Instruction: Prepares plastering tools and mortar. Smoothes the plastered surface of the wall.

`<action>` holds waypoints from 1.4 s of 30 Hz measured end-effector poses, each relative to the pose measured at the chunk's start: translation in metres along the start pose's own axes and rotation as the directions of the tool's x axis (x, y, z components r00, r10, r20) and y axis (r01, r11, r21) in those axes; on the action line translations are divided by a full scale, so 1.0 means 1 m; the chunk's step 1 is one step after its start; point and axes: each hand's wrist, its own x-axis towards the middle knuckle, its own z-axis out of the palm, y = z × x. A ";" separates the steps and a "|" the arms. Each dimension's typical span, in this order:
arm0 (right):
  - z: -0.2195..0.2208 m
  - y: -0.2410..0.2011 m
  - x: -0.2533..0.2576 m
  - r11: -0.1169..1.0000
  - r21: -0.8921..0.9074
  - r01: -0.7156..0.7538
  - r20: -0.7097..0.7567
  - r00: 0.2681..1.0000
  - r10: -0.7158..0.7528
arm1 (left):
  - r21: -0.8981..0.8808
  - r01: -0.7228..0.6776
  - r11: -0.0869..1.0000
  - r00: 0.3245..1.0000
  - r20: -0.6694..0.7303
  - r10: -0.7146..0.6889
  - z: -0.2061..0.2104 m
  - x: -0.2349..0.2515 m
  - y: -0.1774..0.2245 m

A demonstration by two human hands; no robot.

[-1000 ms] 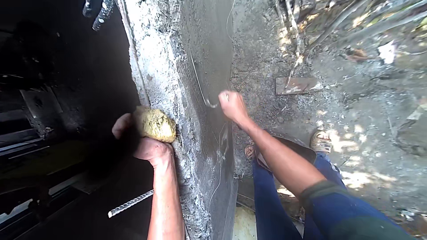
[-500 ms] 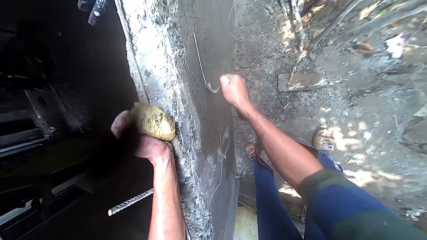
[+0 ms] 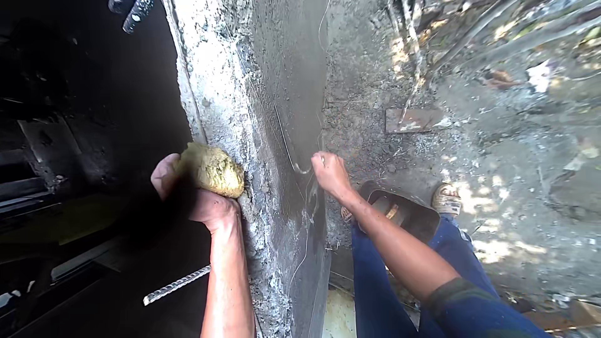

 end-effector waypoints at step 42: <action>-0.010 0.006 0.122 0.993 -0.057 0.103 -0.062 0.992 -0.106 | -0.004 -0.003 1.000 1.000 -0.005 0.003 0.001 0.003 -0.002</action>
